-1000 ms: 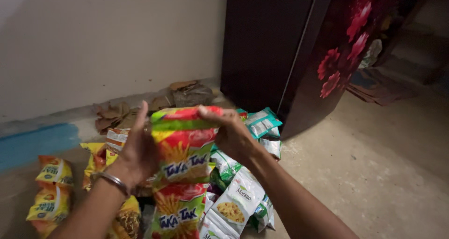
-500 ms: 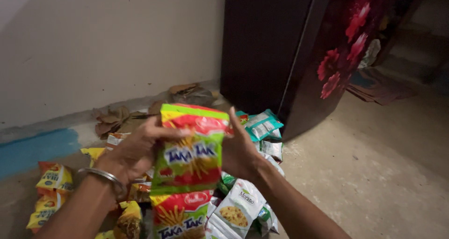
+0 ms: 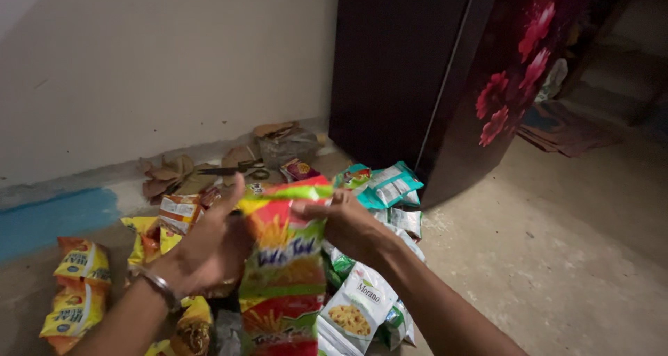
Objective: The person picks up various snack packets from a pile on the floor and hangs them on hooks attached to a wall. The person handles multiple brands and types of snack packets, including chips and puffed snacks, and places them in vertical rows.
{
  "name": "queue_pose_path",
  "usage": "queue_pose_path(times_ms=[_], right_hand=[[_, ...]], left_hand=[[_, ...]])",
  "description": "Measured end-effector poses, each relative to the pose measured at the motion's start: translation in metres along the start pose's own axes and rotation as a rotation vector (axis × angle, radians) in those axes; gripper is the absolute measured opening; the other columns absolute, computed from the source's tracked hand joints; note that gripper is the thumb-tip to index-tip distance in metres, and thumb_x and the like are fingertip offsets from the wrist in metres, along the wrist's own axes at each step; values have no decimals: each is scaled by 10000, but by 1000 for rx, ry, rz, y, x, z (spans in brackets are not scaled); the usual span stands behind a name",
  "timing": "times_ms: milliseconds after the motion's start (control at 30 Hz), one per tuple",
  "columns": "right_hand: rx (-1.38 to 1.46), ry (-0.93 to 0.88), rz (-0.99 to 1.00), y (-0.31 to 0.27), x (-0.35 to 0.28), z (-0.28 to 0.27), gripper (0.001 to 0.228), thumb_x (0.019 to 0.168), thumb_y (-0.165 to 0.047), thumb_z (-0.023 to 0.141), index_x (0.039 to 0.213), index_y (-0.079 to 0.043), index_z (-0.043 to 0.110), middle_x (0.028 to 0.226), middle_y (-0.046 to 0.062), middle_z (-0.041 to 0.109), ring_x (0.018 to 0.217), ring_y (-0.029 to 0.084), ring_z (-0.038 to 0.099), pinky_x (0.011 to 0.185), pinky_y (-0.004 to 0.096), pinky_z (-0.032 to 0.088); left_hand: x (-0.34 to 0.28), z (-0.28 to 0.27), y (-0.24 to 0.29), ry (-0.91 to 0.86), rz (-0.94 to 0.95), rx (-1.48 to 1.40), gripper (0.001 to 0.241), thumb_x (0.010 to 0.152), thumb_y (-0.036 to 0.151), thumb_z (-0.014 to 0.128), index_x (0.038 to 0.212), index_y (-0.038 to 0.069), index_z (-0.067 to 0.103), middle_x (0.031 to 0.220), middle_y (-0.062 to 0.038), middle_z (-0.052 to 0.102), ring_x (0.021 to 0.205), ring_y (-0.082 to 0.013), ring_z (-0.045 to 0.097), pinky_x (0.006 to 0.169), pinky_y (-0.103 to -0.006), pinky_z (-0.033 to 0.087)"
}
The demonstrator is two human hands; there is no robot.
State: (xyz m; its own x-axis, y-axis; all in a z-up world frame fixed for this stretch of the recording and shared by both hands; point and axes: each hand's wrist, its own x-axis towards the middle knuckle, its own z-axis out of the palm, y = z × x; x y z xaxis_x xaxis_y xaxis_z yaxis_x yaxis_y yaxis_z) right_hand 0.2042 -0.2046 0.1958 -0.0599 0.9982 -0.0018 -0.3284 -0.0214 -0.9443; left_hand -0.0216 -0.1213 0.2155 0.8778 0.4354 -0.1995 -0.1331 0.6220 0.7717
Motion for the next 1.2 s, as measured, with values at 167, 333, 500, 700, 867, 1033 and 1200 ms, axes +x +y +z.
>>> queue_pose_path(times_ms=[167, 333, 500, 700, 867, 1033, 1200], right_hand=[[-239, -154, 162, 7, -16, 1, 332, 806, -186, 834, 1079, -33, 721, 1143, 109, 756, 1144, 234, 705, 1093, 455, 552], [-183, -229, 297, 18, -25, -5, 699, 843, -509, 751, 1339, -44, 591, 1331, 155, 681, 1271, 295, 626, 1179, 542, 432], [165, -69, 190, 12, -21, -13, 1004, 845, -777, 485, 1507, -27, 403, 1459, 212, 593, 1374, 351, 563, 1201, 587, 348], [249, 78, -63, -20, -1, 6, 741, 945, -505, 640, 1454, 6, 472, 1374, 191, 640, 1264, 298, 638, 1144, 517, 482], [58, 228, -20, -57, 4, 26, 630, 909, -429, 676, 1342, 0, 521, 1212, 197, 677, 1065, 303, 710, 905, 487, 624], [-1, 160, -118, -120, 5, 40, 639, 822, -369, 775, 1318, -22, 573, 1213, 108, 699, 1069, 220, 731, 930, 457, 626], [-245, 150, -161, -206, 20, 64, 632, 737, -195, 881, 1273, 6, 613, 1143, 124, 747, 1042, 235, 746, 969, 455, 629]], left_hand=[[19, 1, 7, 320, 144, 115, 632, 892, 549, 610, 1190, -8, 610, 1056, -168, 729, 1007, -272, 683, 916, -423, 540], [28, 3, 6, 331, 330, 266, 452, 785, 140, 764, 1193, 27, 604, 1019, -90, 732, 908, -190, 726, 798, -335, 632], [23, 9, 6, 191, 272, 403, 602, 659, 73, 779, 1228, 67, 581, 966, -87, 763, 874, -208, 744, 752, -366, 636], [11, 24, 11, 172, 207, 662, 540, 727, 332, 826, 1163, 33, 714, 993, -82, 757, 850, -187, 700, 691, -360, 561], [14, 37, 23, 348, 200, 680, 563, 786, 500, 752, 1095, 29, 739, 930, -127, 833, 852, -222, 806, 777, -363, 639], [20, 63, 63, 453, 342, 801, 596, 770, 611, 701, 1050, 92, 787, 877, -57, 836, 812, -186, 799, 748, -374, 619], [22, 100, 132, 696, 199, 1029, 651, 885, 656, 603, 1124, 62, 720, 844, -123, 750, 767, -219, 738, 729, -416, 597]])
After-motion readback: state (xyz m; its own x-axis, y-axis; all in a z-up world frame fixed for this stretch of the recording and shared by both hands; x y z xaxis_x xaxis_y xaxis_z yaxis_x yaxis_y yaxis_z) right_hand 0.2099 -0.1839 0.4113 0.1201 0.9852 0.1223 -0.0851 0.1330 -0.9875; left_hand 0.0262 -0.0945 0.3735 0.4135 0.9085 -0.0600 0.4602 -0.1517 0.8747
